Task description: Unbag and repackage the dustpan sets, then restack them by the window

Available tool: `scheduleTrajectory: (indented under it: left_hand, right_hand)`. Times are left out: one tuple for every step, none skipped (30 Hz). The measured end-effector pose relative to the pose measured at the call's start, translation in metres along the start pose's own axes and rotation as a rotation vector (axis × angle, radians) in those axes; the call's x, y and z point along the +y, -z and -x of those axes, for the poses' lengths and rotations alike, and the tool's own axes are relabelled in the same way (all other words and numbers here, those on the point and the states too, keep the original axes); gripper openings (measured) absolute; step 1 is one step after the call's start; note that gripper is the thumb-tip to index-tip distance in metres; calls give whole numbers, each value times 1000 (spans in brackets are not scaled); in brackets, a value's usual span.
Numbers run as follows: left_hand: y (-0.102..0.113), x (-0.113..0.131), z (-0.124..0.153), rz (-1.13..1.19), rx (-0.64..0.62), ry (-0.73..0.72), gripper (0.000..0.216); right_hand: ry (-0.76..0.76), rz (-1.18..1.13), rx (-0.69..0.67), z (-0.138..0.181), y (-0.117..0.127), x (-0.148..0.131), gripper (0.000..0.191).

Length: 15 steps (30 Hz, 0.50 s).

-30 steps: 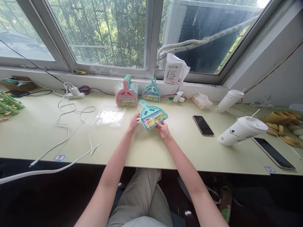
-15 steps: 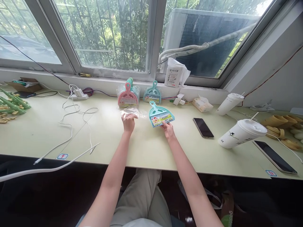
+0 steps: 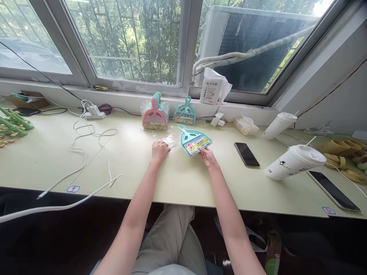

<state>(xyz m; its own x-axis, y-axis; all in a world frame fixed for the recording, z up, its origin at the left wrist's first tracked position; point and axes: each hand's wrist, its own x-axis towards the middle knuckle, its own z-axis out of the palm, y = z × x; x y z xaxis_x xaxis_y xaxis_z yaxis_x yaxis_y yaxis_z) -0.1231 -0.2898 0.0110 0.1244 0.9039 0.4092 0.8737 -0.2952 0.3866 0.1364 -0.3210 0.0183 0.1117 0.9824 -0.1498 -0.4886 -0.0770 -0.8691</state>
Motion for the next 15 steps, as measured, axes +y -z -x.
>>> scheduleTrajectory:
  left_hand:
    - [-1,-2,0,-7,-6,22,21]
    - [0,-4,0,-18,6,53,22]
    - [1,-7,-1,-34,34,89,24]
    - [3,-9,-1,-51,73,126,26]
    - [5,-11,-1,-64,118,161,27]
    - [8,-12,0,-73,166,194,27]
    - [10,-13,0,-77,213,226,27]
    - [13,-13,0,-75,256,257,28]
    - [15,-12,0,-66,292,282,28]
    - [17,-10,1,-51,317,296,29]
    - [19,-9,1,-32,333,298,29]
    - [20,-7,1,-13,343,288,28]
    - [20,-4,2,2,350,268,28]
    - [20,-2,2,11,357,240,27]
    - [19,1,2,15,366,211,27]
  right_hand:
    - [-20,28,-39,2,0,-2,18]
    - [-47,58,-87,4,-1,-3,18]
    - [-78,90,-142,6,-2,-4,19]
    - [-111,123,-196,8,-3,-4,19]
    - [-145,156,-246,10,-4,-4,20]
    - [-174,185,-286,11,-5,-4,21]
    - [-199,210,-312,12,-5,-4,21]
    - [-216,232,-322,13,-5,-4,21]
    - [-225,248,-318,13,-5,-4,20]
    - [-222,258,-305,12,-5,-4,19]
    - [-208,261,-285,11,-4,-4,19]
    - [-186,260,-258,10,-4,-3,19]
    - [-158,254,-230,9,-3,-2,19]
    - [-130,245,-208,8,-4,-1,20]
    - [-108,238,-193,8,-5,1,21]
